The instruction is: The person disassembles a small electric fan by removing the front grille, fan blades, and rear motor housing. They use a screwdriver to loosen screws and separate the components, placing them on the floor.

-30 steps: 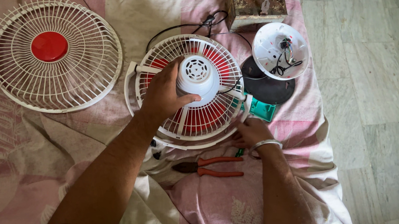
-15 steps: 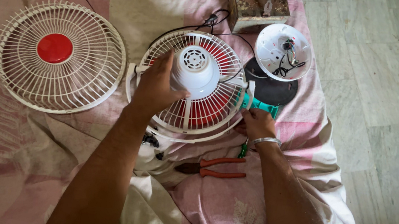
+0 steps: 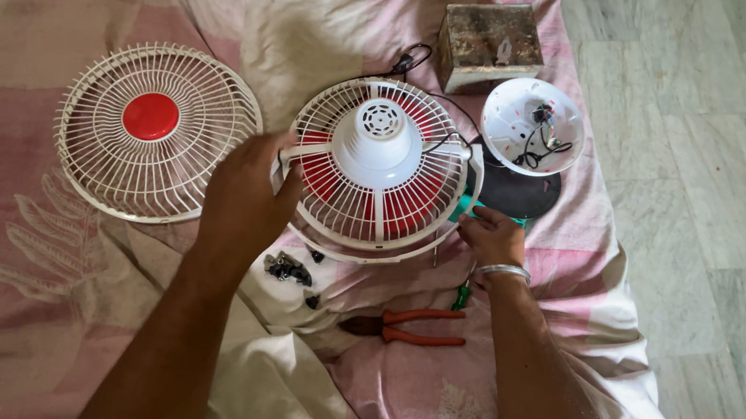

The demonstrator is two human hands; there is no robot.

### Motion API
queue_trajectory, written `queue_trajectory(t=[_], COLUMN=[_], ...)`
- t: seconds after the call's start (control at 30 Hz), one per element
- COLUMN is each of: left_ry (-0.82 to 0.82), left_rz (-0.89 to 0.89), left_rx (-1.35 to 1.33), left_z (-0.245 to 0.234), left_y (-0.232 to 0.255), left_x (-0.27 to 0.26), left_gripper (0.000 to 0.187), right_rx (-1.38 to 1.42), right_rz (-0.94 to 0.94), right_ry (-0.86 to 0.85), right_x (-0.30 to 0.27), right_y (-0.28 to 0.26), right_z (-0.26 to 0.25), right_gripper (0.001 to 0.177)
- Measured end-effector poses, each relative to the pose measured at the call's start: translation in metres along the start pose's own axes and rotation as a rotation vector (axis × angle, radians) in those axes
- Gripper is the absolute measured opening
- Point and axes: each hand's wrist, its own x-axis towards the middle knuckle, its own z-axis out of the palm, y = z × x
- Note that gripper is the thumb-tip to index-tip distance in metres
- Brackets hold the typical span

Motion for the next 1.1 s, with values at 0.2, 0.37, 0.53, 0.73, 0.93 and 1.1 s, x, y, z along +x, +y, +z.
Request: queue_trajectory(t=[0.2,0.37,0.53,0.73,0.93,1.1], left_ry=[-0.766,-0.941,-1.023,-1.071,-1.103,-1.087], left_rz=[-0.414,-0.289,-0.229,-0.275,-0.372,-0.423], left_rx=[0.289,0.347,0.505,0.603,0.615,0.548], left_z=[0.012,0.050,0.079,0.089,0.079,0.062], left_y=[0.002,-0.021,-0.035,-0.040,-0.047,-0.063], left_x=[-0.038,-0.062,-0.061,-0.046,-0.025,-0.020], left_gripper=[0.033,0.050,0.052,0.037,0.038,0.029], right_rx=[0.018,-0.065,-0.220,-0.268,-0.163,-0.028], right_rz=[0.057,0.188,0.109,0.115,0.167,0.231], right_ry=[0.010,0.019,0.004,0.035,0.026,0.001], right_x=[-0.007,-0.019,-0.018,-0.013,-0.016,-0.019], right_y=[-0.005,-0.020,-0.023,-0.016,-0.019,-0.030], right_z=[0.001,0.022,0.021,0.023,0.023,0.024], right_gripper=[0.055,0.068,0.071,0.070,0.070,0.069])
